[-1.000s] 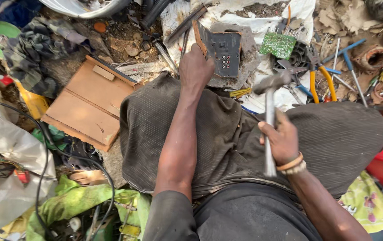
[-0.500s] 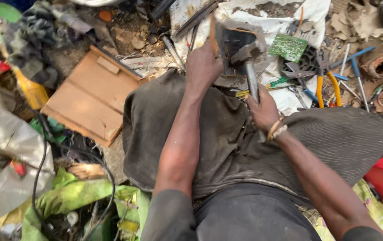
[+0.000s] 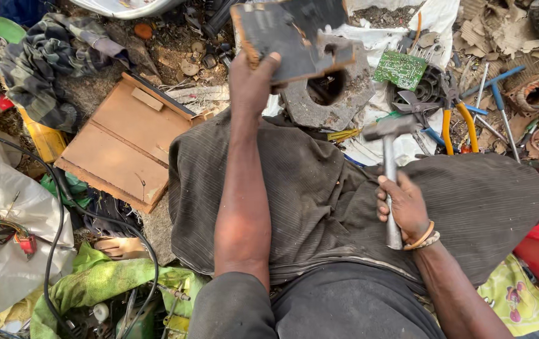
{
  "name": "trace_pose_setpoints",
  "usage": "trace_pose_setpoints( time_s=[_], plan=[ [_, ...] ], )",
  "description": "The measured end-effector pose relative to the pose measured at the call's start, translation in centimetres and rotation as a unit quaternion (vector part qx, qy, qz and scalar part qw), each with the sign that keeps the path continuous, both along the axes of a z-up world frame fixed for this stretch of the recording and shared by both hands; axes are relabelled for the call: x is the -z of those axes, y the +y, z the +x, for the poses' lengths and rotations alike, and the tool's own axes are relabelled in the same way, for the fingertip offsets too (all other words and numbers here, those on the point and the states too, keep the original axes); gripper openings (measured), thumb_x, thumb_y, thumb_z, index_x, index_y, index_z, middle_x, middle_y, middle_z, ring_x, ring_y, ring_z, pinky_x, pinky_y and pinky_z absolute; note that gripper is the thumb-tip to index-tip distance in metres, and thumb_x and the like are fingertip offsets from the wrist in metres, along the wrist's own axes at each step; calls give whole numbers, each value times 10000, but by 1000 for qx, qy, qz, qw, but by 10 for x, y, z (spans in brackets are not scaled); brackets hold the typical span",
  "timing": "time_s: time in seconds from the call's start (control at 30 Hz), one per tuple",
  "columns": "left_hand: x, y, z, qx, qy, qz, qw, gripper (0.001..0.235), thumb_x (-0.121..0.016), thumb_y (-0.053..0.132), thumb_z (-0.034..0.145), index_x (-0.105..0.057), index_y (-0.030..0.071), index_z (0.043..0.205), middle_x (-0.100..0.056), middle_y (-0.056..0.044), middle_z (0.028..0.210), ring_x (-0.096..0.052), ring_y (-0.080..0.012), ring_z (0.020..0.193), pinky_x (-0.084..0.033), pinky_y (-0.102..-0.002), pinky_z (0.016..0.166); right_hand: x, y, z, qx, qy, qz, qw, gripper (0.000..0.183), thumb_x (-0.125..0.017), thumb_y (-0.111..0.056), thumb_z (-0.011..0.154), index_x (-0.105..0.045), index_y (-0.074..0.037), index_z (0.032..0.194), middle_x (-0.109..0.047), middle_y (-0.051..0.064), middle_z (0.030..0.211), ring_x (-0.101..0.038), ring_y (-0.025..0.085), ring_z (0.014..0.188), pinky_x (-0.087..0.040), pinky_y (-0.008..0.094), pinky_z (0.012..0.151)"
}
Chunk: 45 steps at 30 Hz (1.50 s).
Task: The person uses pliers and a hammer to break apart a small electronic device, separating the casing from the internal circuit board. They then use a screwdriver to pry components off the circuit board.
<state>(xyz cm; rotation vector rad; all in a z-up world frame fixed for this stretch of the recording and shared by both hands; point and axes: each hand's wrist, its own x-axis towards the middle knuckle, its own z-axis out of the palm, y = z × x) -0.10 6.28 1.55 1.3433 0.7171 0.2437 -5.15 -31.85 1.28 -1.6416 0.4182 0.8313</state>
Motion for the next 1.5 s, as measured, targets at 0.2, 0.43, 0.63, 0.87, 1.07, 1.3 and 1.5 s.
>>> trace_pose_setpoints(
  time_s=[0.2,0.43,0.63,0.87,1.07,1.3,1.5],
  plan=[
    [0,2,-7,24,-133,-96,986,500,-770,335,849,-644,-36,1159,-718,-177,921,-745,-216,725,-669,-355,606,4,-3,15,-342,-285,-322,835,533,-694,-341,920,-529,-76,1352,-670,200,1202,-704,322,976,-568,405,728],
    [8,-40,-2,136,-144,-150,969,873,-870,436,744,-524,-9,1411,-696,-168,1184,-688,-266,1085,-578,-401,915,-52,65,60,-93,-290,47,951,584,-673,-243,995,-436,34,1451,-605,168,1377,-636,231,1252,-574,321,1015],
    [38,-88,-3,247,-169,-158,941,759,-832,486,847,-570,5,1371,-706,-133,1219,-680,-229,1090,-570,-369,952,-47,113,77,84,-358,121,922,332,-748,-169,1089,-610,68,1277,-680,128,1203,-660,223,1071,-576,363,976],
    [-9,-34,-33,59,-159,-99,981,367,-714,321,960,-732,18,1167,-720,-113,1058,-682,-203,950,-580,-363,796,-68,104,56,-92,-275,81,954,362,-624,-115,1087,-550,10,1419,-721,151,1222,-761,248,1062,-670,355,881],
    [-27,91,-183,-236,-63,-55,968,465,-719,306,927,-633,26,1289,-664,-141,1205,-684,-277,1055,-609,-420,830,-15,69,81,-28,-255,95,962,271,-673,-123,1068,-643,58,1266,-710,233,1107,-747,269,927,-664,369,780],
    [-3,113,-262,-354,366,535,674,883,-901,415,891,-449,-114,1434,-533,-337,1317,-478,-513,1247,-414,-611,1005,60,115,157,-326,-603,-211,696,221,-657,-126,1066,-734,-29,1248,-715,164,1210,-741,304,926,-622,383,714],
    [-44,40,-200,-259,103,457,845,491,-749,276,1049,-592,19,1437,-627,-176,1417,-613,-309,1265,-530,-425,1035,94,183,185,-531,-575,-386,488,132,-592,-131,916,-720,-113,893,-732,117,901,-739,323,773,-585,439,603]
  ],
)
